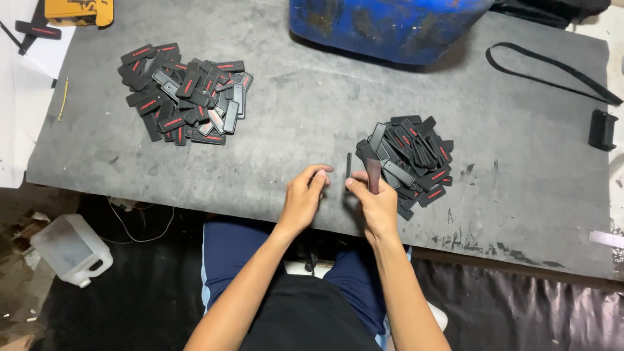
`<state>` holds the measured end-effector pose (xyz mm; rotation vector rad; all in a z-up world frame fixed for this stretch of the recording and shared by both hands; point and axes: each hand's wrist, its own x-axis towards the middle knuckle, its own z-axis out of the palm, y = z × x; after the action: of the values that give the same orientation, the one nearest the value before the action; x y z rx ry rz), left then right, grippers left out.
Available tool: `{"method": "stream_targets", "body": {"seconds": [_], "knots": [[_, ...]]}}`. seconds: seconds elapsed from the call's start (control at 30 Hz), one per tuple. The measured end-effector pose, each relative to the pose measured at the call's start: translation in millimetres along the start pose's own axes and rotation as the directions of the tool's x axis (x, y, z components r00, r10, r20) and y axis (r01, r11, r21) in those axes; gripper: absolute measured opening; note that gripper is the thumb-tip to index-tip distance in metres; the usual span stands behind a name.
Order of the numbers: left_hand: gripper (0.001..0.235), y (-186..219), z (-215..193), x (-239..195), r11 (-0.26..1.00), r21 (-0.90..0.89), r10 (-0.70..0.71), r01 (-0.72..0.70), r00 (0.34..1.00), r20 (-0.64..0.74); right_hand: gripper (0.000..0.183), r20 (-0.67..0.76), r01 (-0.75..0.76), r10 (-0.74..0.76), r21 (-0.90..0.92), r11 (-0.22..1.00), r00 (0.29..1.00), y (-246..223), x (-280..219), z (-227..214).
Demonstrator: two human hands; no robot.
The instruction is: Inspecting and cleaning small leather tags by hand at a workbench
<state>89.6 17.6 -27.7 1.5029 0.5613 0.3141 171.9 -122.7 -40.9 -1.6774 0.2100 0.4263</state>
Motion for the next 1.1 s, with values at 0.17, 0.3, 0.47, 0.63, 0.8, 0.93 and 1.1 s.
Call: {"method": "stream_targets", "body": {"seconds": [0.17, 0.3, 0.47, 0.63, 0.8, 0.93, 1.1], "knots": [[0.037, 8, 2, -2, 0.995, -0.096, 0.041, -0.035, 0.997, 0.063, 0.028, 0.132, -0.084, 0.062, 0.171, 0.982, 0.989, -34, -74, 10], [0.047, -23, 5, -9, 0.978, -0.206, -0.027, 0.032, 0.999, 0.027, 0.027, 0.143, -0.022, -0.002, 0.166, 0.986, 0.990, -35, -107, 18], [0.050, -27, -1, -24, 0.965, -0.254, -0.045, 0.061, 0.996, 0.071, 0.028, 0.129, 0.158, -0.168, 0.086, 0.984, 0.977, -15, -107, 19], [0.052, 8, -3, -45, 0.892, -0.424, -0.066, 0.156, 0.973, 0.221, 0.021, 0.106, 0.180, -0.197, 0.153, 0.972, 0.975, -37, -104, 30], [0.047, 17, -5, -54, 0.738, -0.613, -0.135, 0.282, 0.952, 0.276, 0.039, 0.224, 0.096, -0.144, 0.211, 0.973, 0.964, -20, -98, 19], [0.043, -8, -3, -50, 0.778, -0.595, -0.110, 0.201, 0.976, 0.186, 0.074, 0.334, 0.019, -0.052, 0.101, 0.995, 0.941, -37, -119, 16], [0.046, -20, 2, -53, 0.789, -0.566, -0.129, 0.240, 0.965, 0.229, 0.101, 0.354, 0.031, -0.028, -0.003, 1.000, 0.935, -48, -117, 11]]}}
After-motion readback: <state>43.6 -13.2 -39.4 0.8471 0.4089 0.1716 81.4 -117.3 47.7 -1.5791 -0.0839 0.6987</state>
